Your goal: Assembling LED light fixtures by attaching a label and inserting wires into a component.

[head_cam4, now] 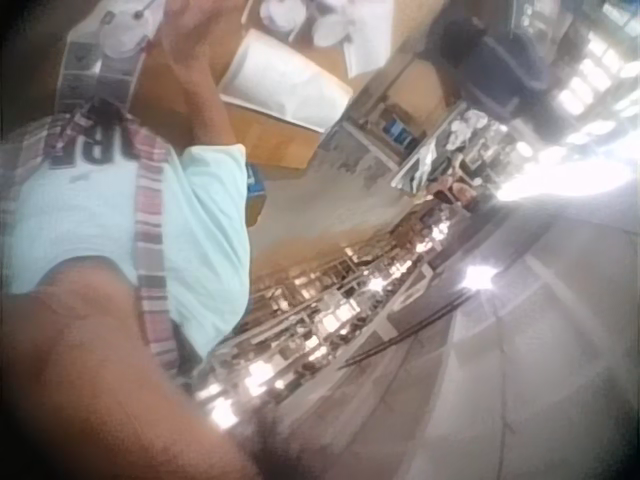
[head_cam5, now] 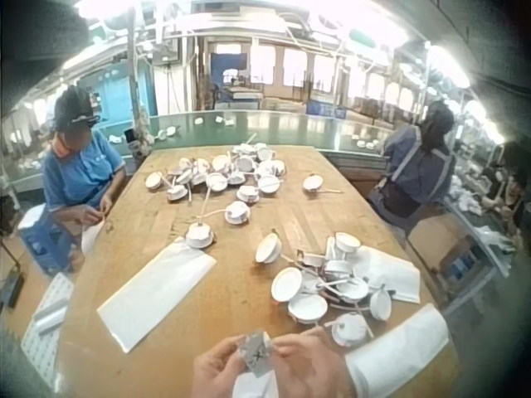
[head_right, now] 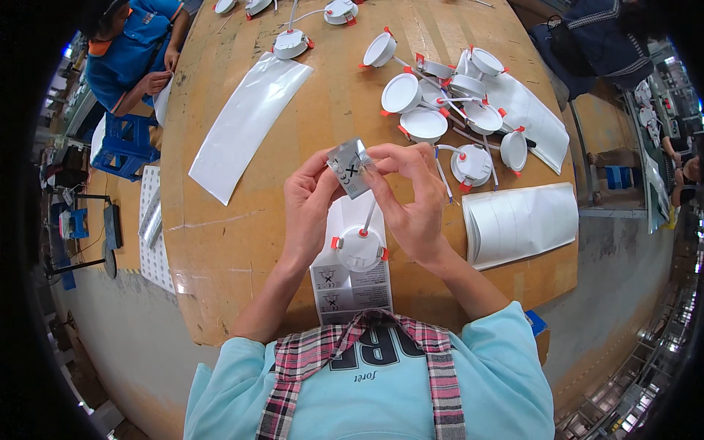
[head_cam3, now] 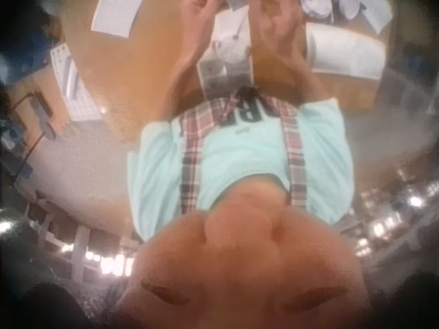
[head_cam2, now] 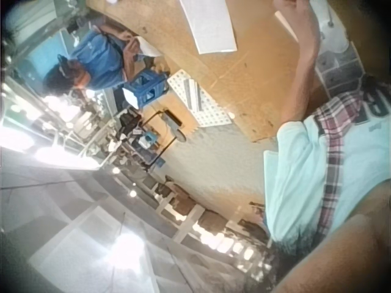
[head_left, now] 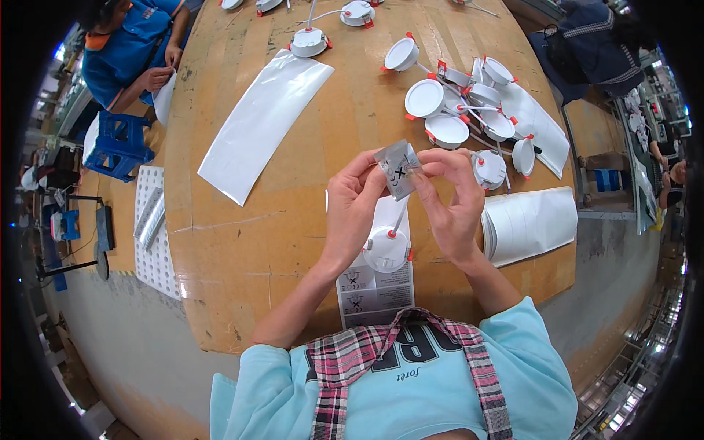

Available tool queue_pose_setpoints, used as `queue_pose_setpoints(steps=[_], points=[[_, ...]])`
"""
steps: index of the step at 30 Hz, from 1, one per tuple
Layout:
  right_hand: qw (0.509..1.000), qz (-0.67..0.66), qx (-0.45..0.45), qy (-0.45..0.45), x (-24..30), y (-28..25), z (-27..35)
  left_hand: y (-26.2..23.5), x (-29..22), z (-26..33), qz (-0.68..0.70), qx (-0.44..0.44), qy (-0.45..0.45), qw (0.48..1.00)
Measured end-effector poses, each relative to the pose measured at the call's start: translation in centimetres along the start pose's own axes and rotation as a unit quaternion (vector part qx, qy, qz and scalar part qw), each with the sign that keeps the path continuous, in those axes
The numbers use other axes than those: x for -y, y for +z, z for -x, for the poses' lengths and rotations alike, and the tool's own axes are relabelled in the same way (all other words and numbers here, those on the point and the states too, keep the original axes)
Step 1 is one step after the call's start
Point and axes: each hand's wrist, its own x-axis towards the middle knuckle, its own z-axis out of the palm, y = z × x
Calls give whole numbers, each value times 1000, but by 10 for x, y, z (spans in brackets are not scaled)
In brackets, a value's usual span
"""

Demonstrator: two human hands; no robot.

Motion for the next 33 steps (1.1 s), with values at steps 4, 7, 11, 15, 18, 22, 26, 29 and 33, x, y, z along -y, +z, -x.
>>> queue_pose_setpoints(steps=[4,7,11,15,18,22,26,29,33], points=[[999,-15,-2,34,2,1,1,0,0,1,-30,4,7,1000],[1000,0,-1,22,3,1,-1,1,0,2,-63,1,20,998],[999,-15,-1,36,4,2,-1,2,-1,2,-80,-3,22,997],[999,-10,6,41,4,2,-1,2,1,2,-94,-12,27,995],[999,-11,9,43,4,1,-2,2,2,3,-100,-15,29,994],[998,-19,11,59,4,1,-1,2,2,3,-112,-19,30,993],[998,-11,14,55,3,1,-1,2,2,4,-123,-21,38,991],[998,-19,10,58,3,1,-1,3,1,3,-130,-19,42,990],[998,-19,12,63,4,0,-2,4,0,4,-126,-18,42,991]])
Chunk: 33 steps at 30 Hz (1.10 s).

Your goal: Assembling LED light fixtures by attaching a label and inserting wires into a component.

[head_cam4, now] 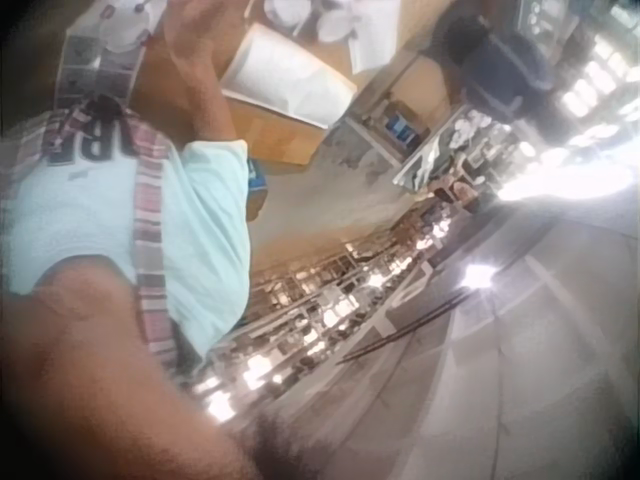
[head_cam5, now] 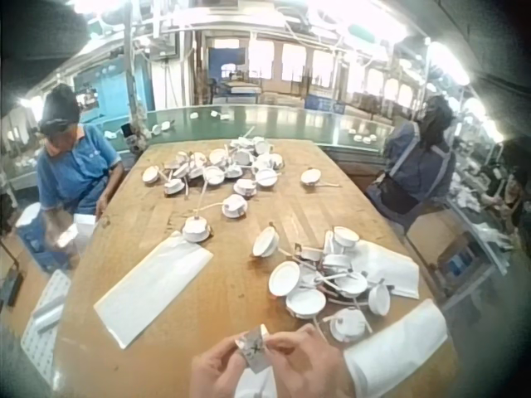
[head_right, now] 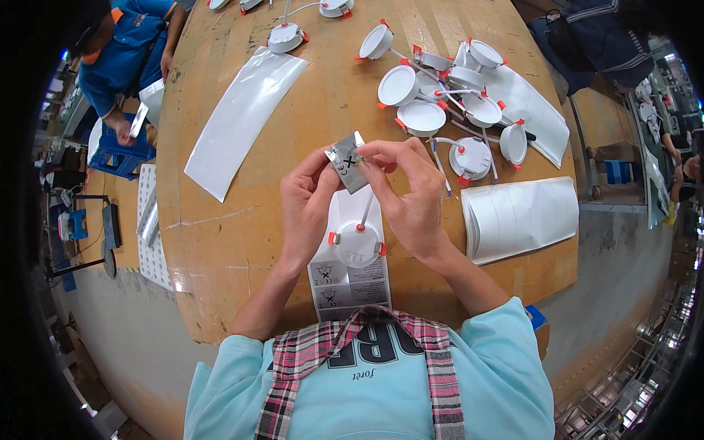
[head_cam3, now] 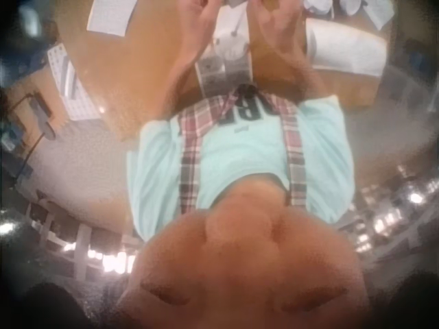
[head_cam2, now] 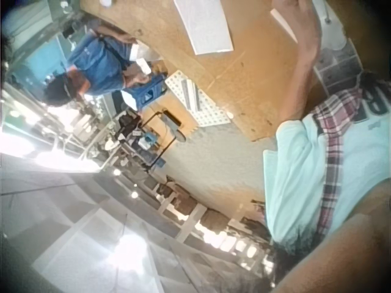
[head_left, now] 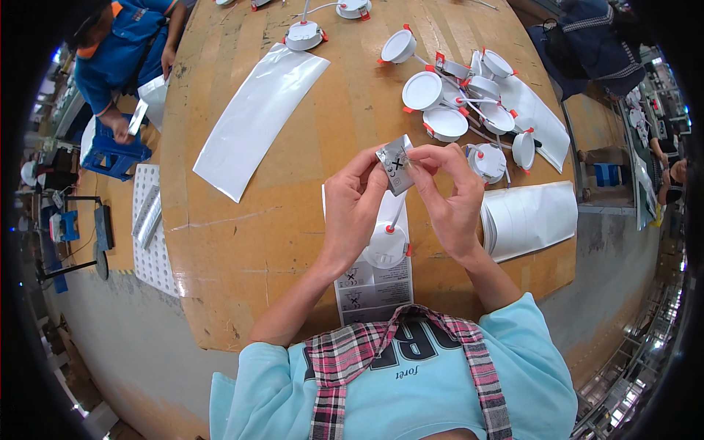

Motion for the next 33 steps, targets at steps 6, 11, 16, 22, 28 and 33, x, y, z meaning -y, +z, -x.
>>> queue_pose_setpoints(steps=[6,11,16,22,28,33], points=[[1000,3,2,5,2,-1,-1,1,-1,0,12,4,-8,1000],[1000,13,9,2,3,-3,-2,0,-1,0,13,9,-11,1000],[999,24,8,-20,3,-4,-3,-2,-1,1,32,23,-20,999],[999,35,4,-36,2,-5,-5,-3,-2,0,77,53,-16,996],[997,55,3,-63,2,-5,-7,-6,-4,-2,140,78,-19,987],[984,126,14,-128,0,-8,-8,-5,-6,-5,67,29,-34,997]])
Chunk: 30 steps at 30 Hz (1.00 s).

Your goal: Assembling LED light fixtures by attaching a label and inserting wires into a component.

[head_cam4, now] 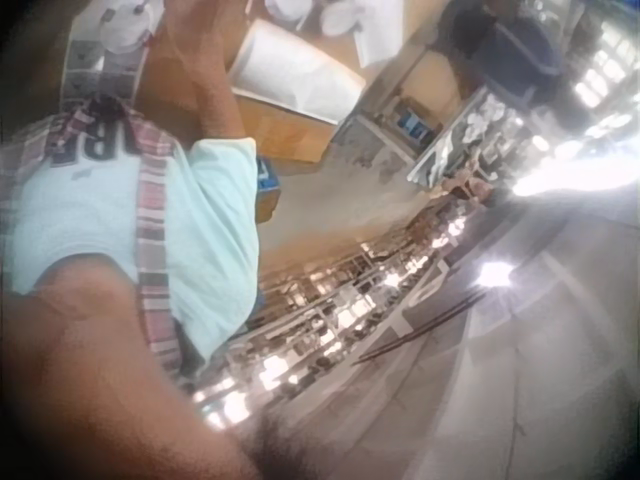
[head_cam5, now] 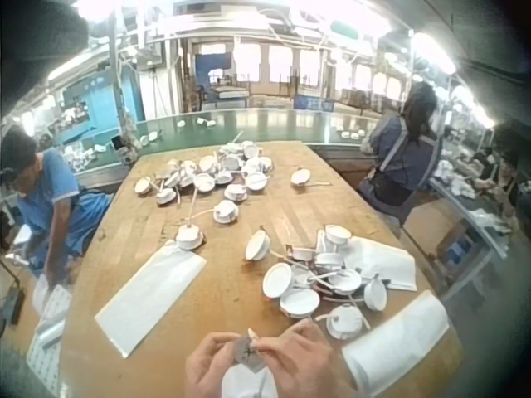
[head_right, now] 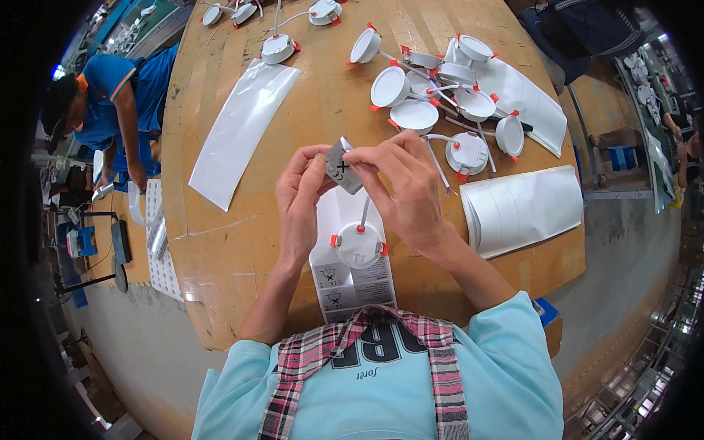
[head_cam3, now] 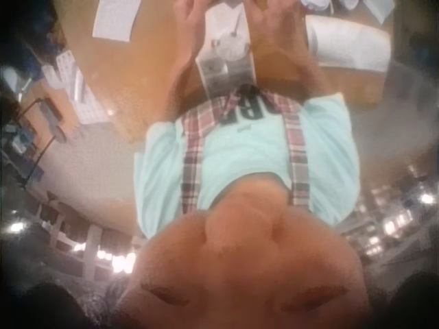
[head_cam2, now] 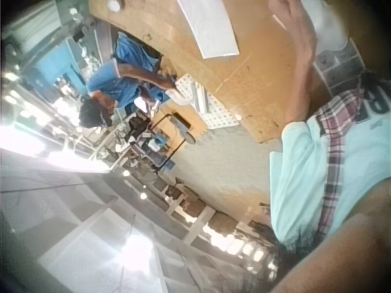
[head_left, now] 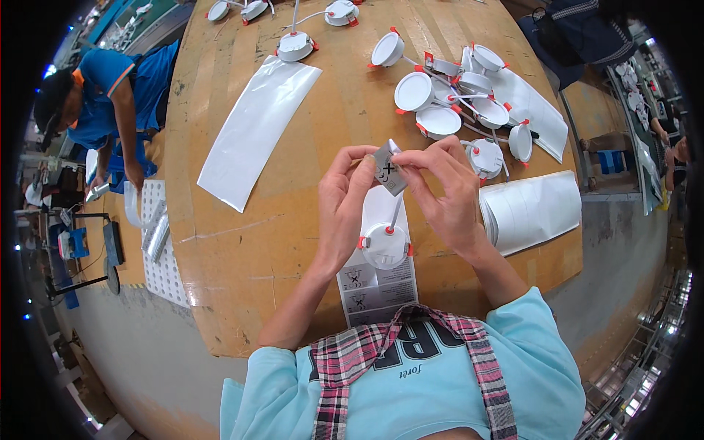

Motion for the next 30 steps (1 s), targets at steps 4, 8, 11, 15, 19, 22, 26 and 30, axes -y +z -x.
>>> queue_pose_setpoints(steps=[4,8,11,15,19,22,26,30], points=[[997,50,12,-61,-3,-4,-3,-8,-2,-3,-94,-5,-1,996],[996,54,23,-68,-5,-7,-2,-7,-1,-5,-108,-12,48,993],[995,58,33,-69,-9,-8,-1,-6,-6,-7,-107,-14,58,992],[993,60,43,-91,-7,-10,-4,-12,-6,-9,-176,10,69,982],[992,81,39,-89,-3,-9,-7,-21,4,-9,-180,5,29,983],[995,72,24,-63,1,-8,-10,-23,9,-8,-114,-9,23,993],[996,75,22,-40,8,-13,-21,-21,12,-9,-101,-14,40,994],[985,107,138,6,15,-20,-28,-21,9,-11,-180,24,46,982]])
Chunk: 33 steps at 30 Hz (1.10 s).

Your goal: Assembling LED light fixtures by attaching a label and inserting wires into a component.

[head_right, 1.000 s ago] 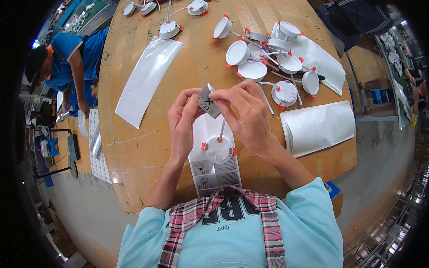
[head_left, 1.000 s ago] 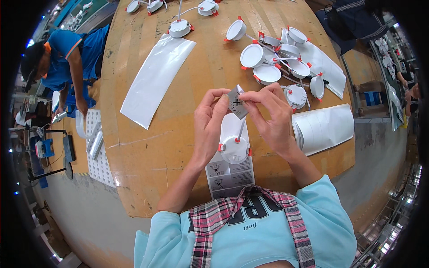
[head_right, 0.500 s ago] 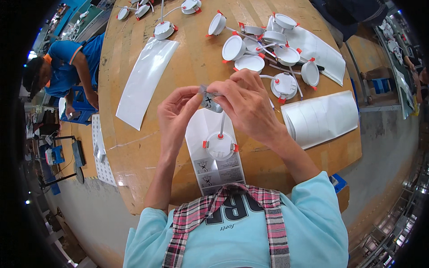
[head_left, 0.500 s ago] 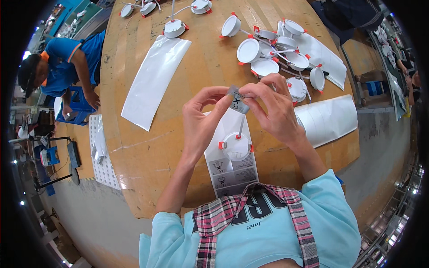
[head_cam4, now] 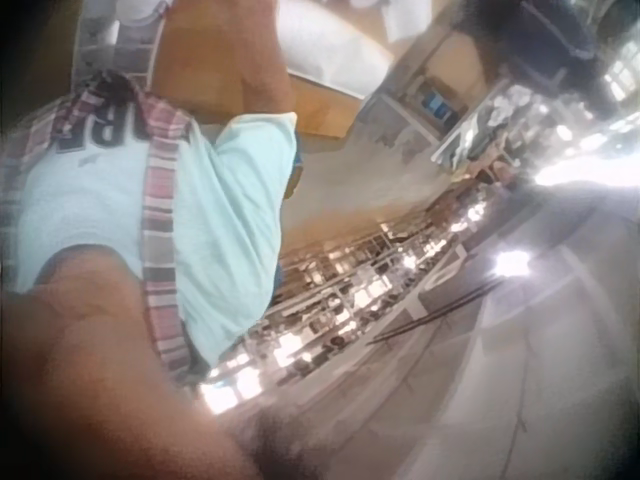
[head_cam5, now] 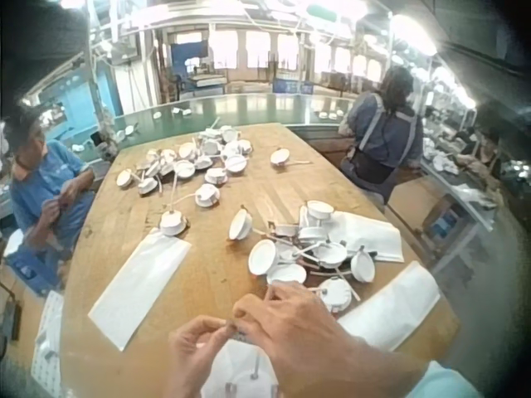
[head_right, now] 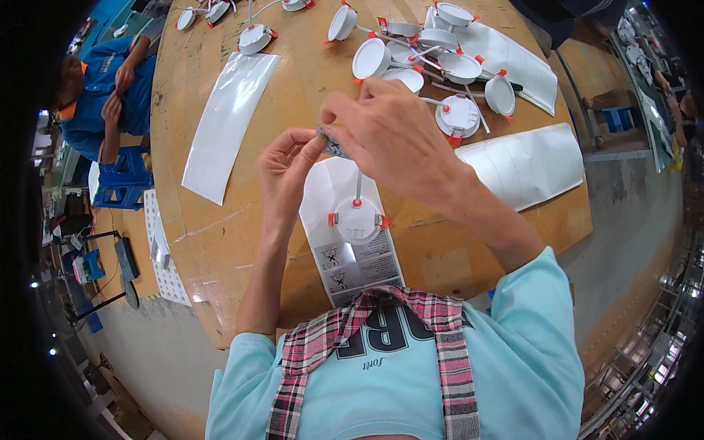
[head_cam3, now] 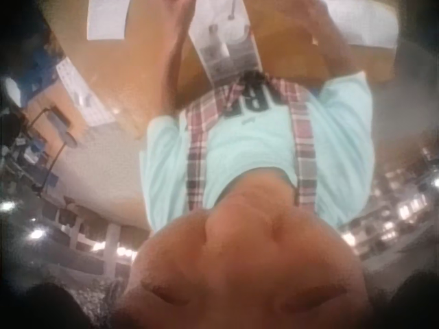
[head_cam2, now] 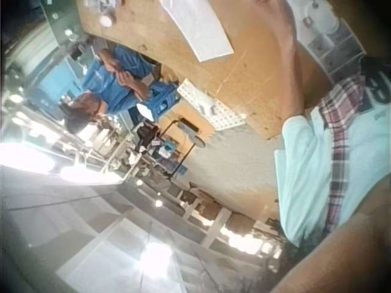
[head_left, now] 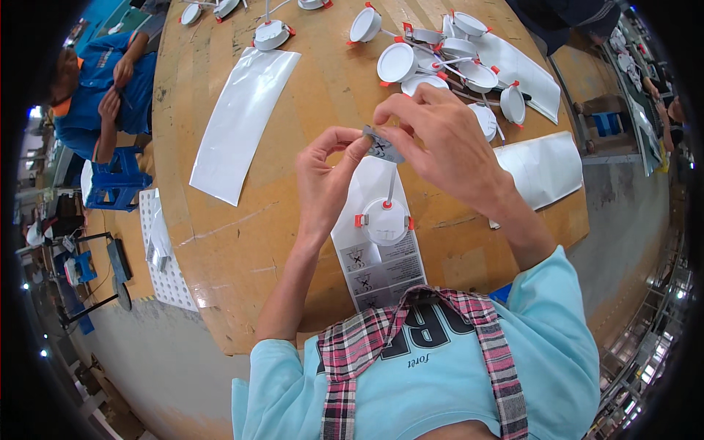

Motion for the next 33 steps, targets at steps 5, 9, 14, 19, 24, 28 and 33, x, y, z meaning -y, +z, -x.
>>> queue_pose_setpoints(steps=[5,9,14,19,24,28,33], points=[[963,-84,-253,-31,-8,-7,-6,-11,15,-2,88,-68,-28,993],[968,-87,-152,179,-20,3,27,-19,25,-8,251,-75,-151,953],[973,-45,5,226,-9,36,66,-8,34,-22,365,-86,-247,894],[974,20,10,225,2,50,77,7,37,-27,361,-82,-226,901],[956,-130,32,260,6,60,76,13,40,-24,368,-88,-221,899],[957,-152,4,247,10,64,78,7,44,-26,403,-104,-234,879],[959,-160,7,235,11,62,74,6,40,-26,414,-102,-250,870]])
